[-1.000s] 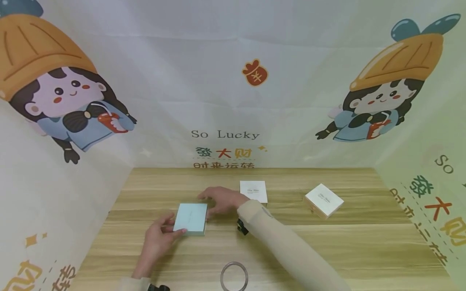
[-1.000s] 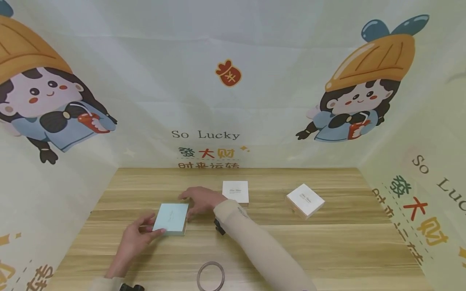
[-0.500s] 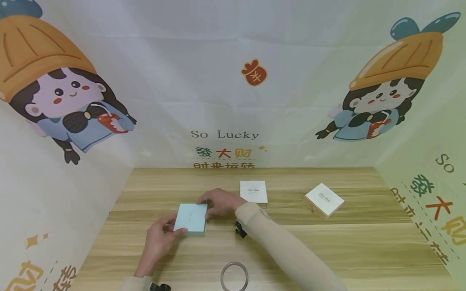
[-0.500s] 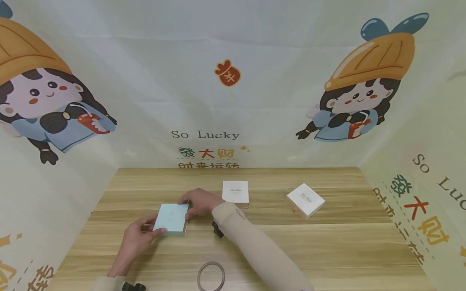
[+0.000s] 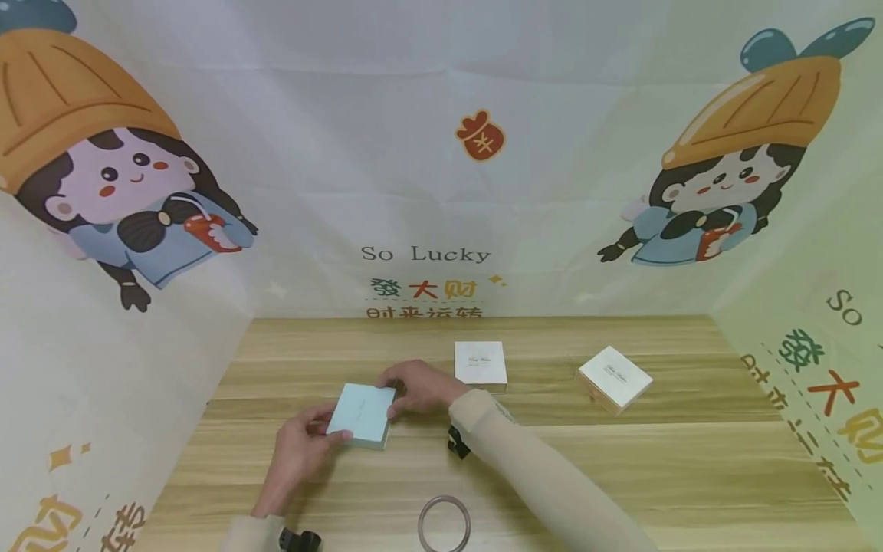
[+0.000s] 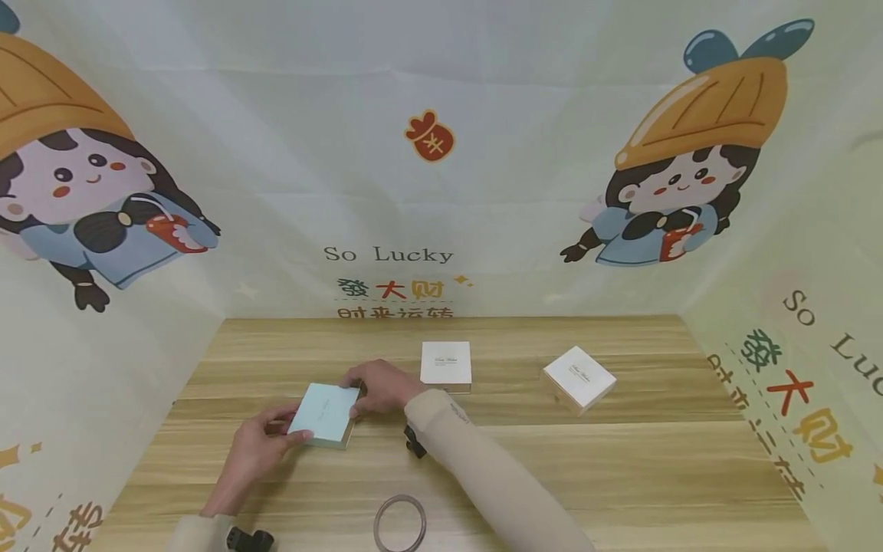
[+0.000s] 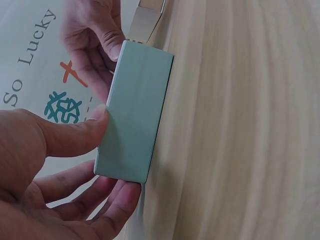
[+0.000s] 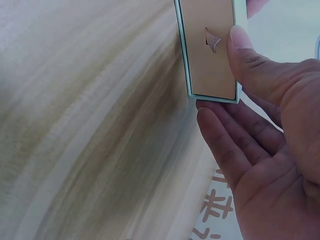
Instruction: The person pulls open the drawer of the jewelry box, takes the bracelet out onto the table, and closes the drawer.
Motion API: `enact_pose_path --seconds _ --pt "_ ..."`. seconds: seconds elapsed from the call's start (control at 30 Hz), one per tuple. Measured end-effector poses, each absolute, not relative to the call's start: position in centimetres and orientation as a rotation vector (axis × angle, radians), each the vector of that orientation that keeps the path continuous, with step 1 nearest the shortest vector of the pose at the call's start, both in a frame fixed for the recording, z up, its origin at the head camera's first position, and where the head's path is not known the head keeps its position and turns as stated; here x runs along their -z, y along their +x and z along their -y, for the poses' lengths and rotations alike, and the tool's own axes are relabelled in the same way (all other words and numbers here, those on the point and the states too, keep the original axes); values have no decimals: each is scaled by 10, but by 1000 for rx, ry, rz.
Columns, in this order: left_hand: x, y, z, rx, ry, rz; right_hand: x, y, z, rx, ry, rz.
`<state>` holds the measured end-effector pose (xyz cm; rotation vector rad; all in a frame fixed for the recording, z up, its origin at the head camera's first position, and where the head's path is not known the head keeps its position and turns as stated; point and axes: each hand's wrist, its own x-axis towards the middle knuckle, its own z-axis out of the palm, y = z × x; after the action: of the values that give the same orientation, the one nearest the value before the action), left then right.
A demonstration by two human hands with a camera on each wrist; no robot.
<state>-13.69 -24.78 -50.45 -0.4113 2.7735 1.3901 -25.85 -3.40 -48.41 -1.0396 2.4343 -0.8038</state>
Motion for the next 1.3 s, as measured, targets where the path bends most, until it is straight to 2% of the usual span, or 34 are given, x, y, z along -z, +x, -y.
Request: enact_pose_path --seconds 0.6,1.3 --pt "502 -151 259 -1415 -406 -2672 492 -243 35 850 -954 -2533" --pt "501 -170 274 -1459 -275 -2616 490 -214 41 824 -869 -2682"
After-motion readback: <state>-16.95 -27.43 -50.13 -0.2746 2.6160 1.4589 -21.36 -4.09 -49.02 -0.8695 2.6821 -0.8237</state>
